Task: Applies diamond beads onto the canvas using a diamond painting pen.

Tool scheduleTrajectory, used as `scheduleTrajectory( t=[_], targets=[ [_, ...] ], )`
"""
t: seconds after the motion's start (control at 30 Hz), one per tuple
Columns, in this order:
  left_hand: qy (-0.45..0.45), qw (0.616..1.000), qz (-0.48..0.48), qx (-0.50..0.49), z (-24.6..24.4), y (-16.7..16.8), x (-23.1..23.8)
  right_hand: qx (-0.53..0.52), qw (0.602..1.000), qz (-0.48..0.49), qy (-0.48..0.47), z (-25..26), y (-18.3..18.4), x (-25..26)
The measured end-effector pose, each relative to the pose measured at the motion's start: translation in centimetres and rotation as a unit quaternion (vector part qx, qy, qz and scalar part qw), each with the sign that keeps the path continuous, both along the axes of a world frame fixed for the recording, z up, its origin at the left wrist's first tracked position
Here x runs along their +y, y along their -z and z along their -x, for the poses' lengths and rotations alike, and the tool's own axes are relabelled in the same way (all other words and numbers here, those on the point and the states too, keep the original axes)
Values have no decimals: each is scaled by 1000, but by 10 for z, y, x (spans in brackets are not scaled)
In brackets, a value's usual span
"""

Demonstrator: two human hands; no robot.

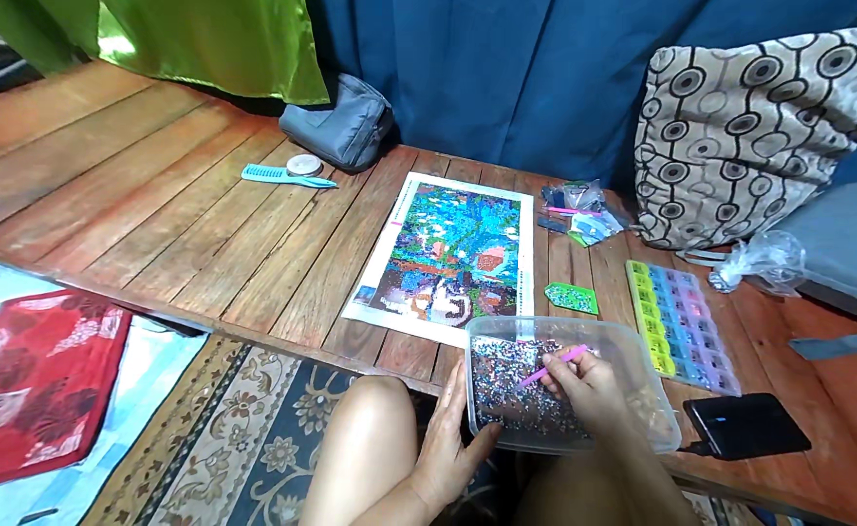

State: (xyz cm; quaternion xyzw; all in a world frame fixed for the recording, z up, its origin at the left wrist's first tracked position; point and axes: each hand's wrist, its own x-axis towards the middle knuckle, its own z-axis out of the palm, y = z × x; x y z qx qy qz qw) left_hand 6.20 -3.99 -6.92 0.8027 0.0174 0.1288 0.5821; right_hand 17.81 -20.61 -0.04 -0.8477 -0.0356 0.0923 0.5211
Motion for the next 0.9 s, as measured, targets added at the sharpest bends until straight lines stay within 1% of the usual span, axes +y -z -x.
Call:
scheduleTrajectory(
  t=[0.23,0.6,0.9],
  targets=[
    [2,1000,-2,9,0,-1,0,-43,996,62,-38,1,2,-2],
    [-5,1000,-15,2,1,1,-1,-66,996,58,-30,3,2,-2],
    [-2,1000,-10,5,2,3,0,-49,997,59,-26,2,0,-1]
  ],
)
